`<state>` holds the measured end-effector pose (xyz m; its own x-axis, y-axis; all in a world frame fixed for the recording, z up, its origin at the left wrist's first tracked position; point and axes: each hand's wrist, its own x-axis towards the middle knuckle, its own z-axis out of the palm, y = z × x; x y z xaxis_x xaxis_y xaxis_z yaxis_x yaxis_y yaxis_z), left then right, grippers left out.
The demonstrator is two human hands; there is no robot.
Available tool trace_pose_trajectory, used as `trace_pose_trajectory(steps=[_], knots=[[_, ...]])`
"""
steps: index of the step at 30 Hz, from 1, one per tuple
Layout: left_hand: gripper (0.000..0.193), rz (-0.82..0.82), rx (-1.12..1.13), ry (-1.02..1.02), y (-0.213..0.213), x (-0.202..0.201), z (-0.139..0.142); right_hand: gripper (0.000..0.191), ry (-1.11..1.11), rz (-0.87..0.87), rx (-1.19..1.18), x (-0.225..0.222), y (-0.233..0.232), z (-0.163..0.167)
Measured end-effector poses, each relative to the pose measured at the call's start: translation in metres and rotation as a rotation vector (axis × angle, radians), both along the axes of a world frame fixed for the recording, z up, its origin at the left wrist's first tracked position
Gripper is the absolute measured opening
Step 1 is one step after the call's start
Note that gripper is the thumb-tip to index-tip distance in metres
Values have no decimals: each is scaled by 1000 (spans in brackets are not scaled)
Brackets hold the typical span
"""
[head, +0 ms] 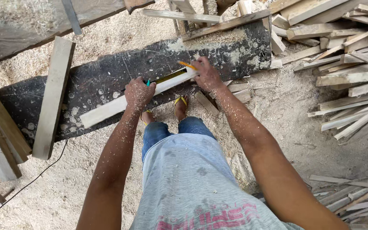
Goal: The person picks up a hand saw and a tape measure from a shelf, gathers thin wood strips from a pile on the ground, and carries them to a work bench. They measure a strip with the tape measure, mark it with a pencil using a square, and saw the strip to length, repeating the measuring, marking, and sawing on additional strips.
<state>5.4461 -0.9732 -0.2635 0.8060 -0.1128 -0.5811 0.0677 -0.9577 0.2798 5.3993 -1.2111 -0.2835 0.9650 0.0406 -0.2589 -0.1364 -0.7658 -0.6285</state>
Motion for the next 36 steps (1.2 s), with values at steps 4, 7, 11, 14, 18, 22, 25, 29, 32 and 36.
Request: trace_pose_trajectory(steps=[4,7,11,14,18,22,25,29,32,36], knots=[[61,8,47,-19,-27,-11,-7,70,-139,-511,-82,-39,-15,-15],[59,29,45,-3,-49,-17,-11,38,-105,-741,-58,-53,-28,-20],[62,36,66,69,-82,-20,-14,29,-182,-711,-16,-57,-31,-19],[61,79,92,130,-98,-23,-16,29,-130,-667,69,-49,-18,-13],[62,80,130,166,-98,-23,-15,32,-166,-632,85,-38,2,-6],[71,62,149,221,-83,-19,-13,34,-269,-566,75,-30,11,-8],[75,80,169,246,-66,-17,-11,30,-212,-572,99,-34,15,-11],[77,111,190,231,-21,-17,-9,24,-75,-634,55,-40,34,-14],[80,130,189,219,13,-20,-11,23,-178,-489,120,-40,64,-11],[80,164,181,191,48,-25,-14,31,-226,-289,115,-32,113,-5]])
